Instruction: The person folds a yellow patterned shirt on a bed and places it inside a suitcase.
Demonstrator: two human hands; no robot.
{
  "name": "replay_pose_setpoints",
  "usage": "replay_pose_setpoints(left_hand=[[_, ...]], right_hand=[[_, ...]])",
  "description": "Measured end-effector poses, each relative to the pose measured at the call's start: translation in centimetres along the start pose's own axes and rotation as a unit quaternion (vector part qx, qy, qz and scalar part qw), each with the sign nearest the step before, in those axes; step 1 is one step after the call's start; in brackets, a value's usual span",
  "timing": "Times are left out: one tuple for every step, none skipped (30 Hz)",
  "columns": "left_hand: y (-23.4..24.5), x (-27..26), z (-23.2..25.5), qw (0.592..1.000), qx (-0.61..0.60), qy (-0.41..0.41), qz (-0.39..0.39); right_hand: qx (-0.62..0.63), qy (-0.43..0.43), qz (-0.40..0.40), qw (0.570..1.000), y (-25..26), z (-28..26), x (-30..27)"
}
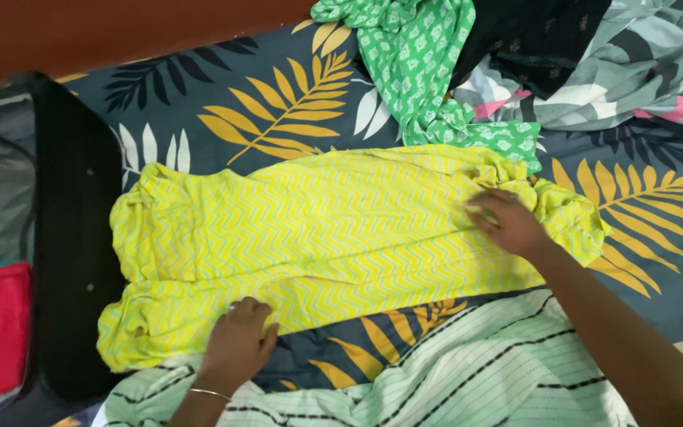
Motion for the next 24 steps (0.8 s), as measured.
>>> replay_pose_setpoints(left_hand=[[-0.4,0.4,0.2,1.0,-0.009,-0.006,0.012],[-0.7,0.5,0.0,1.0,0.0,0.007,0.005],[-1.0,0.7,-0.4,1.0,0.01,0.02,-0.002],[-1.2,0.7,-0.6,0.999,0.02,0.035,-0.009],[-1.4,0.8,-0.7,0.999,0.015,0.049,-0.008],[-1.3,0.7,-0.9,0.998,0.012,0.064,-0.006],[-1.0,0.6,-1.2,0.997,0.01,0.079,-0.004],[-0.7,0.6,-1.3,0.996,0.01,0.085,-0.01],[-0.6,0.7,-1.3,0.996,0.01,0.09,-0.016],[-0.5,0.9,-1.2,0.995,0.009,0.096,-0.022],[-0.3,1.1,-1.1,0.995,0.012,0.099,-0.027],[-0.2,1.3,-0.9,0.994,0.014,0.102,-0.031],[-0.1,1.5,-0.7,0.994,0.016,0.105,-0.036],[0.0,1.8,-0.7,0.992,0.018,0.109,-0.055],[0.1,2.0,-0.6,0.991,0.02,0.113,-0.074],[0.2,1.9,-0.7,0.988,0.023,0.118,-0.094],[0.2,1.9,-0.6,0.989,0.029,0.112,-0.092],[0.2,1.8,-0.6,0.99,0.035,0.105,-0.091],[0.0,1.8,-0.7,0.99,0.041,0.097,-0.091],[-0.1,1.8,-0.8,0.993,0.04,0.085,-0.071],[-0.3,1.6,-0.9,0.995,0.038,0.072,-0.052],[-0.4,1.4,-1.1,0.997,0.038,0.059,-0.032],[-0.8,1.2,-1.5,0.996,0.046,0.057,-0.044],[-1.1,1.0,-1.7,0.995,0.055,0.057,-0.054]], right_hand=[[-0.012,0.007,-0.019,1.0,-1.5,0.5,0.8],[-0.026,0.014,-0.041,0.999,-2.6,1.1,1.3],[-0.099,-0.025,-0.05,0.994,-3.1,2.5,1.9],[-0.17,-0.062,-0.06,0.982,-3.5,4.0,2.7],[-0.241,-0.098,-0.069,0.963,-3.7,5.4,3.3],[-0.233,-0.104,-0.002,0.967,-3.1,6.3,4.0],[-0.223,-0.111,0.065,0.966,-2.0,7.1,4.5],[-0.211,-0.119,0.131,0.961,-1.5,7.3,4.7],[-0.208,-0.141,0.154,0.956,-1.3,7.2,4.7],[-0.207,-0.162,0.177,0.949,-0.5,6.9,4.6],[-0.205,-0.183,0.199,0.941,-0.1,6.2,4.7],[-0.153,-0.142,0.18,0.961,-0.7,4.6,4.8],[-0.101,-0.1,0.16,0.977,-1.4,2.5,4.5],[-0.049,-0.057,0.142,0.987,-2.3,0.1,4.2],[0.073,0.01,0.097,0.992,-4.3,-3.4,3.2],[0.13,-0.038,-0.005,0.991,-6.5,-6.5,1.1],[0.213,0.057,-0.098,0.97,-8.3,-10.9,-0.9],[0.252,0.047,-0.162,0.953,-9.9,-14.7,-2.9],[0.283,0.061,-0.219,0.932,-10.8,-17.9,-4.3],[0.258,0.106,-0.231,0.932,-12.2,-21.2,-4.8],[0.231,0.151,-0.243,0.93,-13.1,-23.7,-5.0],[0.215,0.167,-0.218,0.937,-13.6,-25.2,-4.6],[0.199,0.184,-0.193,0.943,-13.9,-26.5,-4.3],[0.183,0.201,-0.167,0.948,-14.0,-27.3,-4.0]])
Point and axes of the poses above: each hand's wrist, its own x-axis towards the middle knuckle, its own y-axis out of the back of the hand, z = x × y, the point moved 4 cm from there along x, towards the middle knuckle, and after that the axes turned 11 degrees about z, right-handed, at the moved point
